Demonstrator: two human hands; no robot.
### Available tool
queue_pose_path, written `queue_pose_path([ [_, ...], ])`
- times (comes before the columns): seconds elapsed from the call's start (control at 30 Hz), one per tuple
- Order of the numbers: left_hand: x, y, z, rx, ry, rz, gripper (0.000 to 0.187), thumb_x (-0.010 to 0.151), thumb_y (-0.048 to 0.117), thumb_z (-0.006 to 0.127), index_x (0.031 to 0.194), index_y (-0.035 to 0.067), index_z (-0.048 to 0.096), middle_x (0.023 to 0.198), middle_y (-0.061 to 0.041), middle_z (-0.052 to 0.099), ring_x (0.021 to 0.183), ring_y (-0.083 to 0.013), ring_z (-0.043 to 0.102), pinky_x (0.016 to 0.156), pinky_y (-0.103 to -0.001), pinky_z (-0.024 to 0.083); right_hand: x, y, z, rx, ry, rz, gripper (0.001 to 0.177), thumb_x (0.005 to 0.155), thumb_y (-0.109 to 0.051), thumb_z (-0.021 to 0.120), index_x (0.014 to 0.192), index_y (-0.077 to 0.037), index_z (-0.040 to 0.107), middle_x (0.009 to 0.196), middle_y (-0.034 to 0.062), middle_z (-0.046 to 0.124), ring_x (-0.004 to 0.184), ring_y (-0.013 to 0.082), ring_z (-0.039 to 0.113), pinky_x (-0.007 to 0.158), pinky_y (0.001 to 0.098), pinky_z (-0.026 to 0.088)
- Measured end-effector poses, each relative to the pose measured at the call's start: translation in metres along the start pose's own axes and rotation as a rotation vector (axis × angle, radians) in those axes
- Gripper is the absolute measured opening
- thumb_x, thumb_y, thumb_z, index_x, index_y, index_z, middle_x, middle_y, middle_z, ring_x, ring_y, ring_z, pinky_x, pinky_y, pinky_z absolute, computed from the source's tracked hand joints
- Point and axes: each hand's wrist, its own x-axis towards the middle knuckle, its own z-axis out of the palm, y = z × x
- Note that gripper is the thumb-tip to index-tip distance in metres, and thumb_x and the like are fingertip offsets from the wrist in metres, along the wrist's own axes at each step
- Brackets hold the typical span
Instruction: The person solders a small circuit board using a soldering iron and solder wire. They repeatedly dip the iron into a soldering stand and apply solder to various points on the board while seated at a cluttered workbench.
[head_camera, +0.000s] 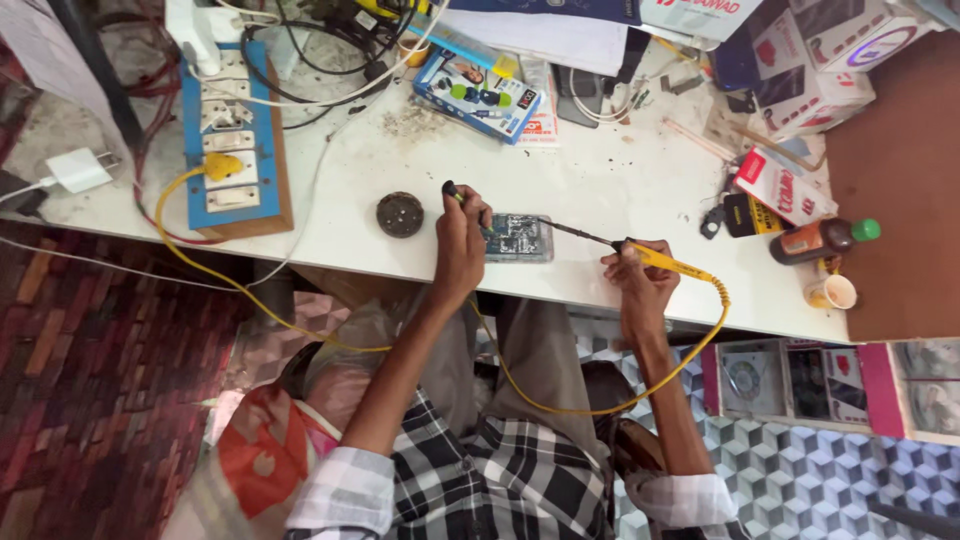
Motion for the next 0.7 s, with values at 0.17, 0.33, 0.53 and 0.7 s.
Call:
queue_pose_path([
  [0.17, 0.0, -0.005, 0.006, -0.023, -0.001, 0.021, 0.017, 0.113, 0.017, 0.04, 0.108, 0.001, 0.042, 0.078, -0.008, 0.053, 0.07, -0.015, 0.051, 0.068, -0.032, 0.046, 0.001, 0.001, 0.015, 0.024, 0.166, -0.002, 0.03, 0.11, -0.031, 0.061, 0.094, -0.007, 0.052, 0.067, 0.0067, 0.06, 0.06, 0.012, 0.057, 0.059, 0.0253, 0.045],
  [0.33, 0.002, 0.0, 0.001, -0.029, -0.068, 0.044, 0.018, 0.113, 0.019, 0.038, 0.109, 0.001, 0.041, 0.078, -0.007, 0.052, 0.07, -0.0147, 0.052, 0.067, -0.032, 0.046, 0.003, -0.001, 0.021, 0.001, 0.128, -0.025, 0.027, 0.106, -0.029, 0.063, 0.097, -0.006, 0.054, 0.071, 0.0081, 0.063, 0.061, 0.0121, 0.057, 0.059, 0.0259, 0.046],
  [0.53, 0.008, 0.011, 0.003, -0.027, -0.067, -0.067, 0.018, 0.112, 0.019, 0.039, 0.109, 0.002, 0.043, 0.076, -0.006, 0.053, 0.07, -0.0132, 0.05, 0.067, -0.031, 0.046, -0.004, 0.009, 0.017, 0.013, 0.142, -0.042, 0.025, 0.107, -0.027, 0.06, 0.098, -0.004, 0.055, 0.068, 0.0098, 0.062, 0.055, 0.0133, 0.057, 0.055, 0.0256, 0.045],
  [0.7, 0.007, 0.0, 0.004, -0.025, -0.081, -0.027, 0.018, 0.114, 0.018, 0.039, 0.108, 0.002, 0.043, 0.077, -0.006, 0.053, 0.072, -0.0129, 0.05, 0.069, -0.031, 0.046, -0.004, 0.025, 0.009, 0.039, 0.141, -0.058, 0.028, 0.109, -0.024, 0.06, 0.092, -0.005, 0.049, 0.066, 0.0116, 0.061, 0.053, 0.0157, 0.058, 0.052, 0.027, 0.043],
])
